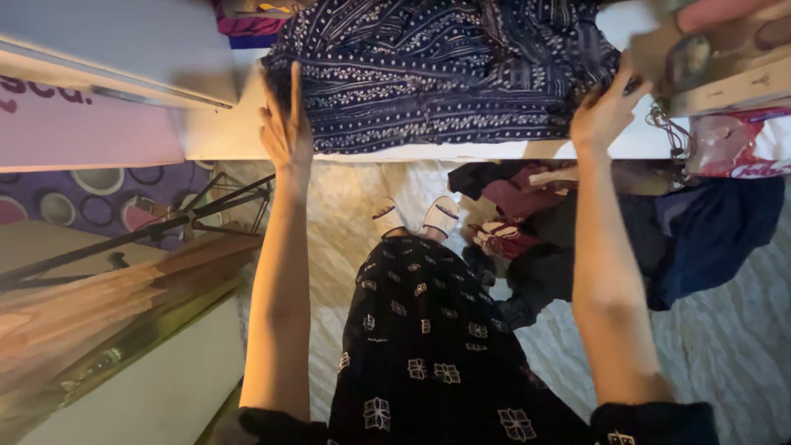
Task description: The person folds a pink patterned cloth, a beige t-shirt, and a dark blue patterned shirt on a white countertop. Each item is smoothed and folded into a compact rectangle and stacked on the counter.
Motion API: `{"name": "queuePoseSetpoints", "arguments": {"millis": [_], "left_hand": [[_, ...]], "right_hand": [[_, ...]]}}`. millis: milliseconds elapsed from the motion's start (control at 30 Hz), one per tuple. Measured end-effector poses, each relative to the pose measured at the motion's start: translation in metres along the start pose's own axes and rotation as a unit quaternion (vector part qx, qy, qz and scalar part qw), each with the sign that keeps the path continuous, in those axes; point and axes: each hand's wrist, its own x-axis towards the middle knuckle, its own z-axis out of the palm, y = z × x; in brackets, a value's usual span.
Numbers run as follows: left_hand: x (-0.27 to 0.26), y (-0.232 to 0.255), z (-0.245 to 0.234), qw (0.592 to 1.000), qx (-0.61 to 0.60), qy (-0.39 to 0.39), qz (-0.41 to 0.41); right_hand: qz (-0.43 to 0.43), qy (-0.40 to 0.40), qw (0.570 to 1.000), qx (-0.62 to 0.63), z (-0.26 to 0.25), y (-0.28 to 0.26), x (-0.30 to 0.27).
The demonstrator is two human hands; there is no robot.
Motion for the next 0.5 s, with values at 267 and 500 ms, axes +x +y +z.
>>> {"name": "queuePoseSetpoints", "arguments": {"millis": [267, 500], "left_hand": [[-0.055, 0.085, -0.009, 0.979, -0.106, -0.008, 0.174], [-0.051, 0.089, 0.038, 0.97, 0.05, -0.03, 0.237]], "right_hand": [[0.099, 0.199, 0.951, 0.214, 0.039, 0.078, -0.069], [0.148, 0.066, 0.984, 0.074, 0.03, 0.127, -0.05]]}}
